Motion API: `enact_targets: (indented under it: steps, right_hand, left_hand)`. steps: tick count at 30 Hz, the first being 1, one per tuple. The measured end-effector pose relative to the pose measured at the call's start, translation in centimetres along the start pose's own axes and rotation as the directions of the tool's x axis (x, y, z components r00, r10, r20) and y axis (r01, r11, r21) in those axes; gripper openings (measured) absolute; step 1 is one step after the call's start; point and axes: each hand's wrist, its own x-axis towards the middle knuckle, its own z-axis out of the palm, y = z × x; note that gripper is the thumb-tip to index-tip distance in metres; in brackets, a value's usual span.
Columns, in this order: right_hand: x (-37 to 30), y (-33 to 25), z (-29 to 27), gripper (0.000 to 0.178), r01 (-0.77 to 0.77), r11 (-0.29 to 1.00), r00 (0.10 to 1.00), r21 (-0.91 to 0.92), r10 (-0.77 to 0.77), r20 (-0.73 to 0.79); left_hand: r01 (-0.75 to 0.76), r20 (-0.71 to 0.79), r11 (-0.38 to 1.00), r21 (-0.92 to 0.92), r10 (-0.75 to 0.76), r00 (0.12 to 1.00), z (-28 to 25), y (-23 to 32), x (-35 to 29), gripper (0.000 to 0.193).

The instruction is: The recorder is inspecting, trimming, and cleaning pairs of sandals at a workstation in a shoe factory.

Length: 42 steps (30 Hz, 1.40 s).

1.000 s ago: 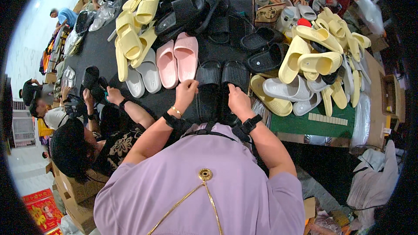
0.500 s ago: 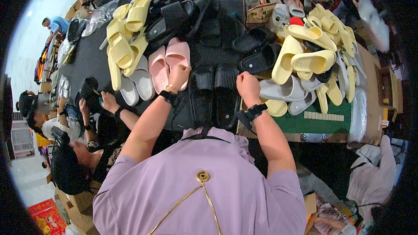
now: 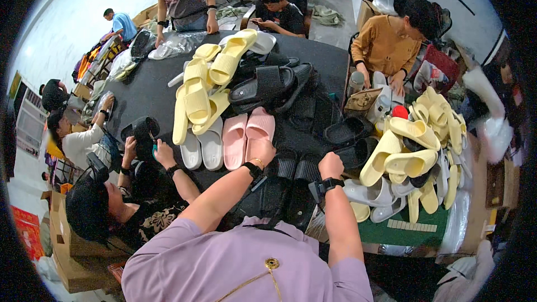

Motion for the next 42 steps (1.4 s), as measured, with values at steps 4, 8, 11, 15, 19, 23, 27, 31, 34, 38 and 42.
enact_targets:
  steps: [4, 8, 11, 15, 19, 23, 27, 31, 34, 38, 42]
  right_hand:
    - [-0.2, 0.6, 0.3, 0.016, 0.006, 1.000, 1.000, -0.013, -0.006, -0.029]
    - [0.1, 0.8, 2.2, 0.020, 0.105, 0.994, 0.987, 0.014, -0.102, -0.121]
    - [0.4, 1.0, 3.5, 0.019, 0.235, 0.940, 0.961, 0.248, -0.187, -0.202]
    - [0.4, -0.8, 4.4, 0.018, 0.355, 0.692, 0.935, 0.628, -0.266, -0.236]
    - [0.0, -1.4, 5.2, 0.017, 0.317, 0.546, 0.944, 0.776, -0.264, -0.199]
    - [-0.3, -0.7, 6.5, 0.014, 0.286, 0.521, 0.952, 0.805, -0.253, -0.174]
    - [-0.8, -1.1, 6.0, 0.013, 0.340, 0.554, 0.934, 0.760, -0.295, -0.203]
    - [0.2, 0.0, 7.2, 0.012, 0.195, 0.284, 0.962, 0.939, -0.240, -0.127]
    - [0.0, 0.0, 6.8, 0.012, 0.264, 0.423, 0.944, 0.867, -0.297, -0.142]
    - [-1.5, -1.1, 5.3, 0.012, 0.336, 0.529, 0.924, 0.780, -0.345, -0.164]
    - [-1.0, -0.5, 6.2, 0.013, 0.343, 0.464, 0.924, 0.817, -0.322, -0.205]
  left_hand:
    - [0.015, -0.058, 1.000, -0.023, -0.016, 0.998, 2.2, 0.0, 0.2, 0.022]
    - [0.066, -0.049, 0.996, -0.056, -0.068, 0.996, 2.8, -0.2, 0.2, 0.018]
    - [-0.002, -0.082, 0.997, -0.082, -0.004, 0.997, 1.9, 0.4, 0.0, 0.016]
    - [-0.115, -0.097, 0.845, -0.522, 0.075, 0.992, 0.7, 2.4, -1.5, 0.013]
    - [-0.146, -0.031, 0.722, -0.676, 0.171, 0.985, 0.9, 4.9, -2.6, 0.014]
    - [-0.244, -0.088, 0.731, -0.637, 0.245, 0.965, 1.1, 5.4, -3.7, 0.014]
    - [-0.256, -0.092, 0.702, -0.665, 0.262, 0.961, 1.3, 4.9, -3.8, 0.017]
    - [-0.258, -0.111, 0.698, -0.668, 0.250, 0.962, 1.3, 5.0, -3.9, 0.017]
    - [-0.230, -0.095, 0.694, -0.683, 0.227, 0.969, 1.5, 4.9, -3.7, 0.016]
    - [-0.247, -0.133, 0.696, -0.674, 0.215, 0.968, 1.3, 4.9, -4.0, 0.019]
    - [-0.158, -0.089, 0.655, -0.739, 0.137, 0.987, 1.5, 5.3, -3.9, 0.021]
